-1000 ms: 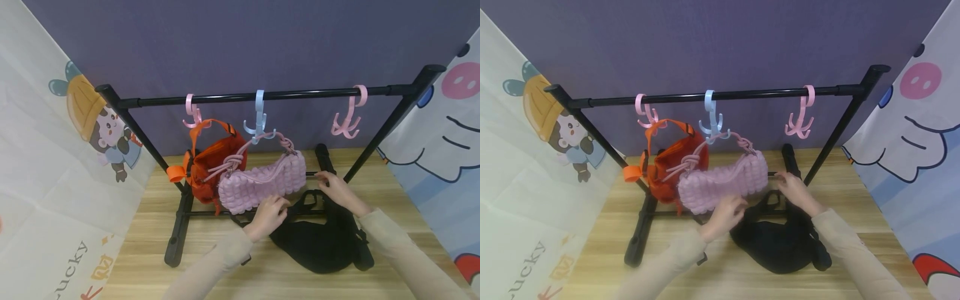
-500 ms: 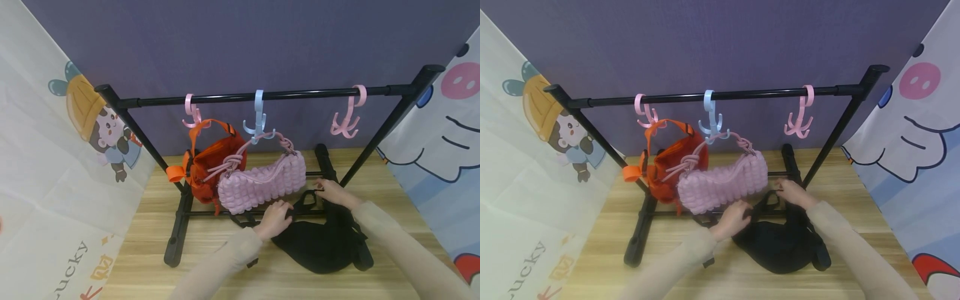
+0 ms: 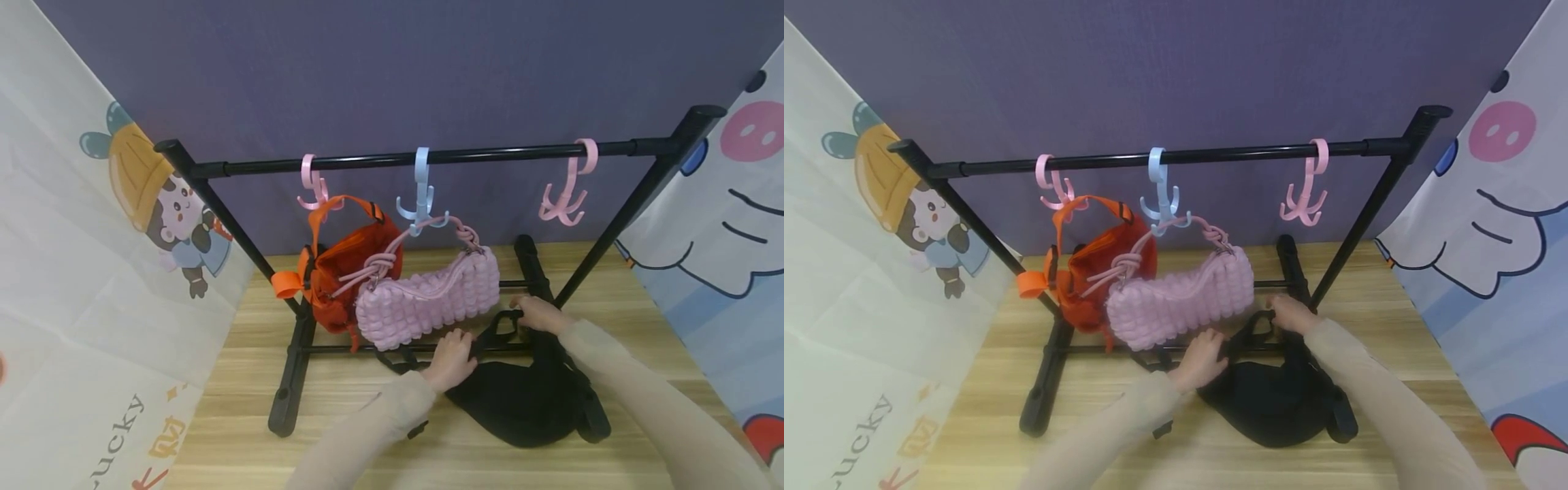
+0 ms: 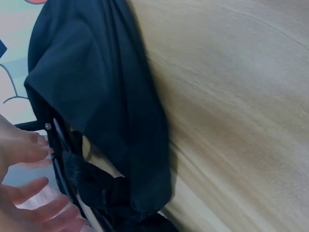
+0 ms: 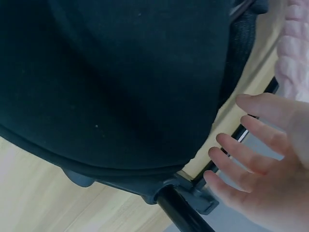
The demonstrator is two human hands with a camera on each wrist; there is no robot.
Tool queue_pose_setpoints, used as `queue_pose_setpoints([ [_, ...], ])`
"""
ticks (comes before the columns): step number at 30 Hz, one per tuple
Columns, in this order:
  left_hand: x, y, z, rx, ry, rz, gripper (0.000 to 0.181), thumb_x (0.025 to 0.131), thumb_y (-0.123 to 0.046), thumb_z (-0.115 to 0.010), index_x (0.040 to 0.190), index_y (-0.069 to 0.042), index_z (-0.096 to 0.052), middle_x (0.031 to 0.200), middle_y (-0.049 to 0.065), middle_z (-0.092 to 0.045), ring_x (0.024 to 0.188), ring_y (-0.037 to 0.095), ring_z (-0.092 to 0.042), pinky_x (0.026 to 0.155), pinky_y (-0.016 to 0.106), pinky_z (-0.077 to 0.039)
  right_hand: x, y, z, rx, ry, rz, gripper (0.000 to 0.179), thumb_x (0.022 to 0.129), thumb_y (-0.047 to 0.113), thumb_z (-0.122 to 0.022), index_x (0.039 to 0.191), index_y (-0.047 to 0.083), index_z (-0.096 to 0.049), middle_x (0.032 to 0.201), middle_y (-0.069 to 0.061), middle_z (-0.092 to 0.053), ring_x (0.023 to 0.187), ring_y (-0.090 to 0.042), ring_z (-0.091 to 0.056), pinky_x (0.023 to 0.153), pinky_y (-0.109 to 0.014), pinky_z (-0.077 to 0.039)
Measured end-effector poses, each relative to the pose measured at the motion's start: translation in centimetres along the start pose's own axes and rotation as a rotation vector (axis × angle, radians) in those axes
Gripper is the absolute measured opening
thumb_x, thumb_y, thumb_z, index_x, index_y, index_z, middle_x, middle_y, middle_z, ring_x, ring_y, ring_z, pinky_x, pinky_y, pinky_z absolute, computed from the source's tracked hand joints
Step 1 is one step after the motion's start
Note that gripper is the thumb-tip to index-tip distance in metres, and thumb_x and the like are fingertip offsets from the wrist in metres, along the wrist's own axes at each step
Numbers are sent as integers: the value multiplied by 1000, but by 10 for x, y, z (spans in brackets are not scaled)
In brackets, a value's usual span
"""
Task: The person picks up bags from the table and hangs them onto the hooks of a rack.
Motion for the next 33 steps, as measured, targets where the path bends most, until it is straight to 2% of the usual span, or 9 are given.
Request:
queue_pose_setpoints([
  [4,0,2,-9,40,40,18,40,74,-27,-68,106,-8,-54,97,7,-54,87,20,-52,72,29,-41,5,-4,-6,-46,32,-34,33,72,-3,-61,104,-11,-54,102,-30,-54,91,-40,-54,74,-44,-45],
  [7,0,2,-15,60,67,29,40,74,-29,-68,105,-7,-53,96,7,-53,88,21,-51,73,30,-41,9,-11,-11,-76,64,-92,36,73,-3,-62,107,-10,-54,105,-31,-53,94,-43,-51,74,-47,-45],
  [13,2,3,-22,110,74,42,40,74,-30,-67,104,-8,-54,93,6,-55,87,20,-53,72,30,-41,14,-25,-26,-108,131,-185,41,75,0,-62,114,-8,-51,111,-31,-50,99,-47,-48,77,-58,-39],
  [21,4,6,-28,132,77,44,37,73,-30,-68,102,-9,-56,90,4,-58,82,18,-55,68,29,-40,17,-30,-38,-106,177,-195,39,77,0,-60,113,-9,-49,108,-31,-53,100,-46,-49,80,-62,-35],
  [27,6,12,-32,127,99,77,34,74,-32,-67,99,-10,-60,89,3,-59,82,17,-55,68,29,-39,17,-27,-36,-117,162,-178,28,74,-4,-60,102,-8,-56,99,-27,-58,92,-42,-54,76,-58,-39],
  [33,8,17,-29,96,60,69,32,72,-27,-67,100,-12,-63,90,1,-62,79,16,-56,64,27,-39,16,-23,-32,-135,147,-166,15,72,-6,-61,87,-3,-60,84,-18,-61,79,-33,-58,68,-50,-44],
])
Point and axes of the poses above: each hand's wrist, its own x-axis towards the middle knuckle, its own z-axis out of the back of the hand, y = z × x, the point moved 10 cm from there along x, towards the middle knuckle
